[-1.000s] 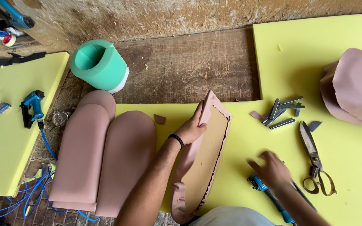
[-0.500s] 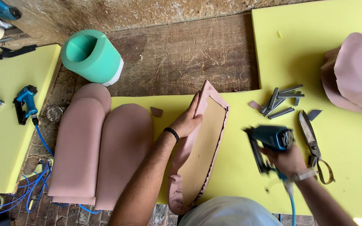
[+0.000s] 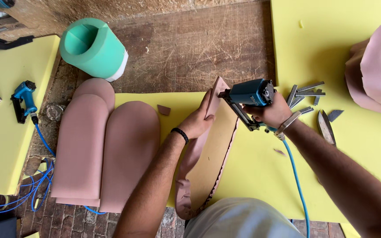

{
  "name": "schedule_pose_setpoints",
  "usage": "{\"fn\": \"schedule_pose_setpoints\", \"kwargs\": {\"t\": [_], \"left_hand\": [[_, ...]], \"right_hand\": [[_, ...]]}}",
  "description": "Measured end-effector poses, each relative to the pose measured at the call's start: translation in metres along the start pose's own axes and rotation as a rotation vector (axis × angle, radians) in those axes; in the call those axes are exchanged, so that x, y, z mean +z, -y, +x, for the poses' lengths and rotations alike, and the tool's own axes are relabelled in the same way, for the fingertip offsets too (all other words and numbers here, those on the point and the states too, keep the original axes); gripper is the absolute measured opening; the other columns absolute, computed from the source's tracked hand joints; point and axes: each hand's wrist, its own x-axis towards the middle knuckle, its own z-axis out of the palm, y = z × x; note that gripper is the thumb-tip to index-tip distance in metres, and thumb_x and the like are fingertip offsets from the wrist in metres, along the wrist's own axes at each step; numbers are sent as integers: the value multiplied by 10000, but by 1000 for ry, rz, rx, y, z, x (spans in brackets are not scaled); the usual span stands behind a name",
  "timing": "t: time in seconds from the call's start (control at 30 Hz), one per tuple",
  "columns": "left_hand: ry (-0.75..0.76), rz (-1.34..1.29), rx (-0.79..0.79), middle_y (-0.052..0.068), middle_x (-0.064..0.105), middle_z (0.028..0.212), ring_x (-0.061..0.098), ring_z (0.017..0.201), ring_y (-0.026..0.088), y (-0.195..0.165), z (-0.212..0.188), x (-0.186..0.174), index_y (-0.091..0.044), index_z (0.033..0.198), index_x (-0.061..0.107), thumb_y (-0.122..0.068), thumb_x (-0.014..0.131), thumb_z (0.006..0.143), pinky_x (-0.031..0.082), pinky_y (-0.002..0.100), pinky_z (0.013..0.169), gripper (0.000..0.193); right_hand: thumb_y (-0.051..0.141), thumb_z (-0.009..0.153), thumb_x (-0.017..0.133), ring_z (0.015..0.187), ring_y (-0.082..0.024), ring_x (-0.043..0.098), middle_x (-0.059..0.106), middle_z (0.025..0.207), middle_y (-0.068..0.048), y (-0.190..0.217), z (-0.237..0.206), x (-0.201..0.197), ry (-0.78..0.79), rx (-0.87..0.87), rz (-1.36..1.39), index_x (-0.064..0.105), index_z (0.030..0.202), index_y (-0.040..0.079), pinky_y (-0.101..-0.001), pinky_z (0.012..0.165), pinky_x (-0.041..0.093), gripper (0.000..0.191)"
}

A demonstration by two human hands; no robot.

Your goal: The person staples pink fabric onto a curved cardboard frame using a pneumatic staple gun. They trim excess fabric with scissors and continue stapling around the edges to secure the material. The person works on multiple similar frames, flipping them to access different sides.

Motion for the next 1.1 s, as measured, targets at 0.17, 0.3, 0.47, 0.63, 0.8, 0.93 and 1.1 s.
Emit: {"fn": "schedule_pose_setpoints", "kwargs": {"t": [0.17, 0.3, 0.47, 0.63, 0.8, 0.93, 1.1], "left_hand": [[30, 36, -11, 269, 408, 1567, 488, 1383, 412, -10, -1, -3, -167, 1641, -20, -181, 636, 935, 430, 448, 1140, 964], [95, 93, -105, 245, 451, 1529, 530, 1350, 387, -20, -4, -9, -196, 1632, -62, -178, 650, 908, 453, 447, 1110, 1016], [103, 68, -28, 262, 355, 1555, 431, 1394, 377, -14, -1, -8, -149, 1592, -108, -189, 780, 789, 402, 435, 1131, 1199], [215, -746, 39, 262, 391, 1559, 454, 1367, 342, 24, -38, 6, -108, 1711, 34, -293, 675, 911, 312, 429, 1208, 1042], [175, -1366, 175, 119, 170, 1748, 252, 1560, 228, 51, -92, 42, -101, 1700, 11, -518, 356, 1090, 185, 395, 1288, 815], [11, -839, 165, 117, -7, 1773, 12, 1639, 203, 38, -83, 44, -126, 1669, -42, -365, 386, 1102, 50, 371, 1314, 749], [-6, -244, -76, 228, 248, 1680, 408, 1437, 363, -3, -91, 20, -175, 1656, 18, -164, 490, 1014, 394, 414, 1148, 797]], "right_hand": [[267, 775, 865, 695, -151, 676, 759, 802, -61, -1, -9, 6, -12, -133, -159, 743, 1004, 36, -335, 656, 568, 348], [305, 720, 910, 732, -194, 736, 772, 847, -103, 6, -22, 11, -15, -30, -242, 722, 1002, 41, -350, 714, 588, 429], [269, 717, 873, 754, -176, 732, 772, 878, -97, 2, -42, 17, 40, -126, -180, 716, 1049, 79, -352, 698, 594, 413], [277, 749, 847, 697, -172, 717, 780, 798, -84, -14, -59, 24, 89, -135, -212, 750, 1021, 94, -348, 678, 594, 342], [242, 774, 833, 668, -203, 744, 784, 778, -98, -24, -113, 63, 131, -309, -240, 763, 948, 78, -353, 643, 578, 249], [278, 793, 821, 676, -219, 746, 785, 813, -126, -19, -126, 83, 100, -60, -345, 773, 975, 95, -351, 657, 590, 262], [240, 775, 838, 674, -161, 698, 790, 808, -72, -12, -113, 73, 126, -210, -211, 756, 1038, 82, -330, 656, 595, 318]]}}
